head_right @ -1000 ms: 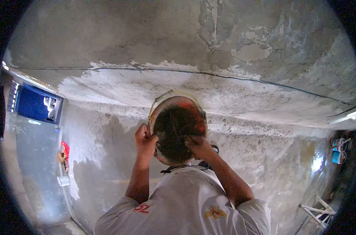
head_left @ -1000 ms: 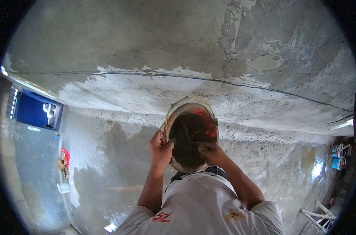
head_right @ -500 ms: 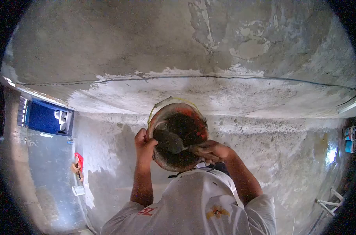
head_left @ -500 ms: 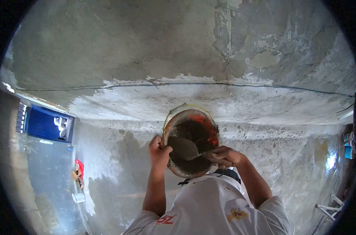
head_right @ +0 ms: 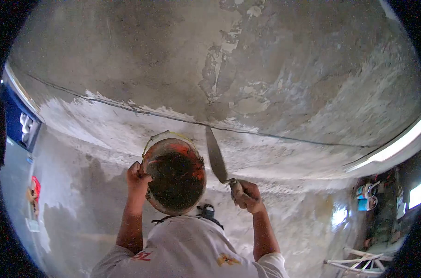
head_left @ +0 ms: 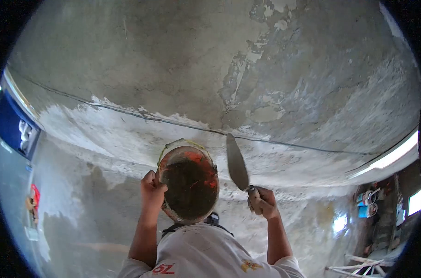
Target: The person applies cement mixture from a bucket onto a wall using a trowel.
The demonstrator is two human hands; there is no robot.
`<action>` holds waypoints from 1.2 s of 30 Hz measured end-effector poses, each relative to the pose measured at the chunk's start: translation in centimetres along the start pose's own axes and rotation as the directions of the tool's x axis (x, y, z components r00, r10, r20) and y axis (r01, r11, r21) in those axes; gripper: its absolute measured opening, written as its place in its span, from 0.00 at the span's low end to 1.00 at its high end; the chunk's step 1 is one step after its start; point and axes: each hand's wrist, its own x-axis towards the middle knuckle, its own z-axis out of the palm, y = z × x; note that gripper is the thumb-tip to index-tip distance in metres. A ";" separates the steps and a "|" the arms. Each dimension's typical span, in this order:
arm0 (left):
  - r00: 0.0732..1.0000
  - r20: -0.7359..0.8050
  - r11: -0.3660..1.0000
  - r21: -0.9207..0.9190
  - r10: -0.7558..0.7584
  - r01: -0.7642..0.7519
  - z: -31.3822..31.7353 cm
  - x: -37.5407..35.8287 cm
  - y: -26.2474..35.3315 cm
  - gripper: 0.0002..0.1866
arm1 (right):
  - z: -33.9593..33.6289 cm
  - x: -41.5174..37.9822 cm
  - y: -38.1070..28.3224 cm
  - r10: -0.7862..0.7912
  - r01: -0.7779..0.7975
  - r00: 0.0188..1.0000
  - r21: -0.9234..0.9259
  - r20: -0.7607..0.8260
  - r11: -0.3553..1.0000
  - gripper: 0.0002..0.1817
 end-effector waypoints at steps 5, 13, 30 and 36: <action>0.999 0.012 0.998 -0.041 0.047 -0.046 1.7 -0.9 -1.0 0.22 | -3.0 2.7 -2.6 -0.521 0.179 0.853 -0.946 0.013 0.270 0.22; 0.995 -0.082 0.998 -0.014 -0.063 0.062 2.1 -3.2 -2.9 0.20 | -8.4 7.6 -4.7 -0.618 0.159 0.713 -0.935 0.331 -0.318 0.22; 0.959 -0.276 0.994 0.060 -0.067 0.087 0.5 -5.4 -4.6 0.18 | -11.3 7.0 -7.0 -0.630 0.077 0.686 -0.897 0.364 -0.434 0.20; 0.970 -0.237 0.995 0.067 -0.050 0.067 0.7 -5.1 -2.9 0.18 | -8.5 11.9 -8.5 -0.556 0.110 0.754 -0.901 0.351 -0.419 0.26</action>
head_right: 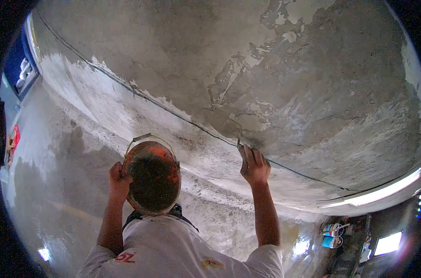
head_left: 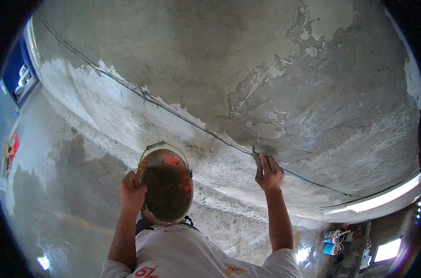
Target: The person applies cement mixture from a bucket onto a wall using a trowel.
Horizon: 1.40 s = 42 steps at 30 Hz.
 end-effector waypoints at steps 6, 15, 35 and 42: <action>1.000 0.019 0.996 -0.094 0.007 -0.006 -0.5 0.0 -2.1 0.19 | -2.1 -1.7 2.9 -0.056 0.089 0.977 -0.160 0.204 0.983 0.28; 0.999 -0.023 0.999 -0.027 -0.043 0.043 -0.1 0.0 -2.8 0.16 | -4.0 0.6 3.0 -0.197 0.198 0.980 -0.161 0.024 0.967 0.31; 0.997 0.017 0.983 -0.169 0.072 -0.068 2.4 -1.5 0.9 0.15 | -10.6 -4.9 -0.2 0.180 -0.177 0.983 0.080 -0.039 0.981 0.19; 0.981 0.106 0.981 0.091 0.162 -0.172 0.8 -2.0 3.5 0.20 | -5.5 -8.9 -10.6 0.077 -0.660 0.655 0.520 0.752 0.542 0.17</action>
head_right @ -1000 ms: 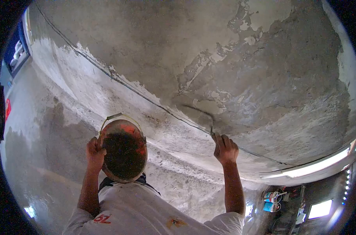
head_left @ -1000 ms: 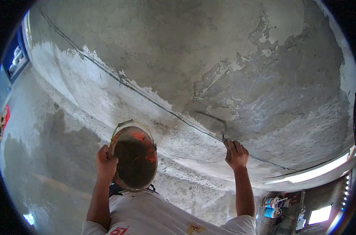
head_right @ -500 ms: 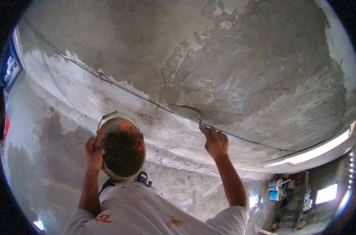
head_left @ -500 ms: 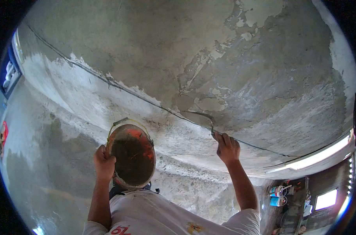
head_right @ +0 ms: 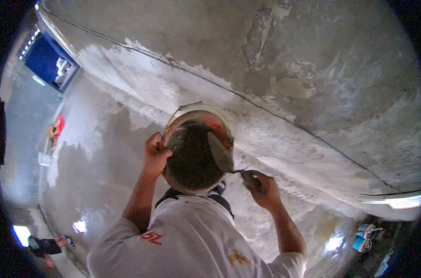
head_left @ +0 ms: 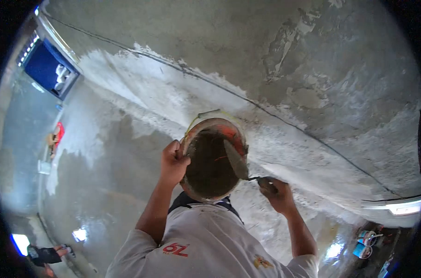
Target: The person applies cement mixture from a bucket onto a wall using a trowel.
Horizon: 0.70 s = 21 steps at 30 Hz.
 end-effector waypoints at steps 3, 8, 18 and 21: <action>1.000 0.014 0.997 -0.072 0.022 -0.021 -0.3 -0.3 0.0 0.22 | 3.3 1.2 -1.0 0.204 -0.310 0.895 0.224 0.396 0.924 0.20; 0.999 0.038 0.999 -0.042 0.024 -0.022 -1.3 -1.3 0.4 0.22 | 8.4 3.5 -2.1 0.161 -0.228 0.933 0.180 0.322 0.957 0.25; 0.967 0.254 0.998 0.052 0.028 -0.042 -7.2 1.2 -2.6 0.18 | 18.3 7.1 -5.1 -0.309 0.261 0.941 0.284 0.140 0.923 0.20; 0.950 0.305 0.993 0.072 0.062 -0.088 -9.7 2.1 -2.9 0.17 | 16.0 7.5 -7.5 -0.254 0.321 0.882 -0.112 0.397 0.940 0.22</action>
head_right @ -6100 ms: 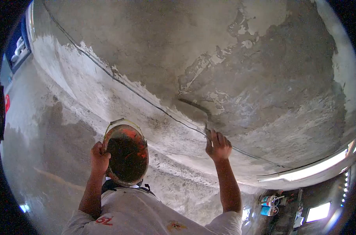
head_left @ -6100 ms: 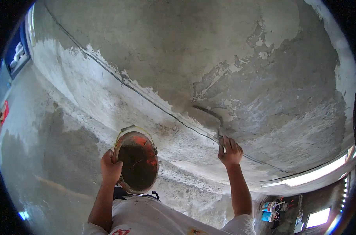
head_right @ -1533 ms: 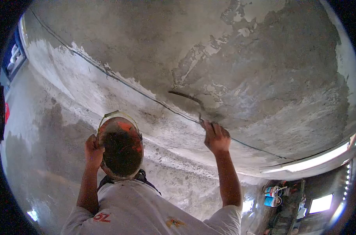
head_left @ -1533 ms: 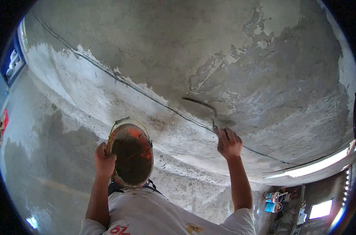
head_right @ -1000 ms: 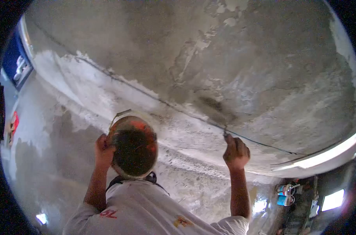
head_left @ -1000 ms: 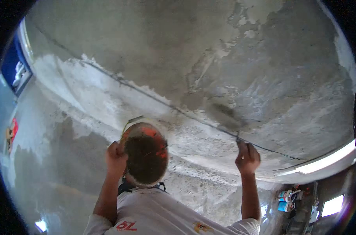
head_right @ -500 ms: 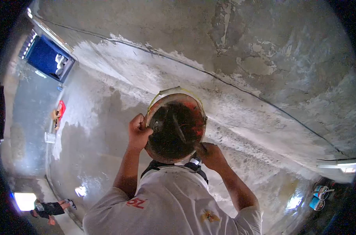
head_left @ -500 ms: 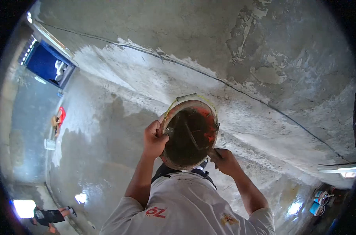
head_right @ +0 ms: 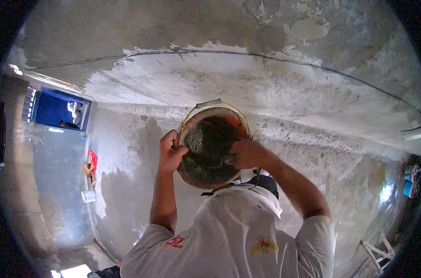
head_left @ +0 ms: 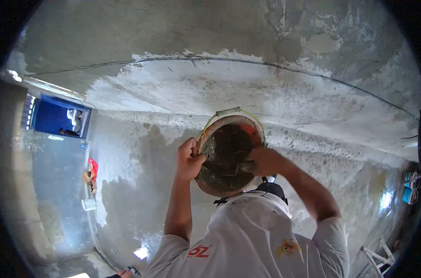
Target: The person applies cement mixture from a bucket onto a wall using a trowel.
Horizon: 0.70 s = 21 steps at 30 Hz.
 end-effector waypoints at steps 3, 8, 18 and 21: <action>1.000 0.014 1.000 0.001 0.016 -0.016 -2.0 -0.8 -1.3 0.16 | -2.3 -0.7 -1.3 0.061 -0.068 0.986 0.042 0.152 0.997 0.20; 1.000 -0.008 1.000 0.002 0.016 -0.016 -3.6 -1.7 -1.1 0.15 | -4.1 -1.8 -4.0 0.245 -0.344 0.905 0.259 0.347 0.903 0.24; 0.992 -0.106 0.995 0.079 0.074 -0.066 -2.4 -1.4 -2.0 0.16 | 0.2 -0.1 -4.0 0.247 -0.438 0.869 0.433 0.429 0.788 0.21; 0.994 -0.057 0.994 0.068 0.090 -0.086 -1.8 -0.8 -2.5 0.15 | 3.5 -0.3 -1.5 0.297 -0.523 0.846 0.585 0.442 0.620 0.21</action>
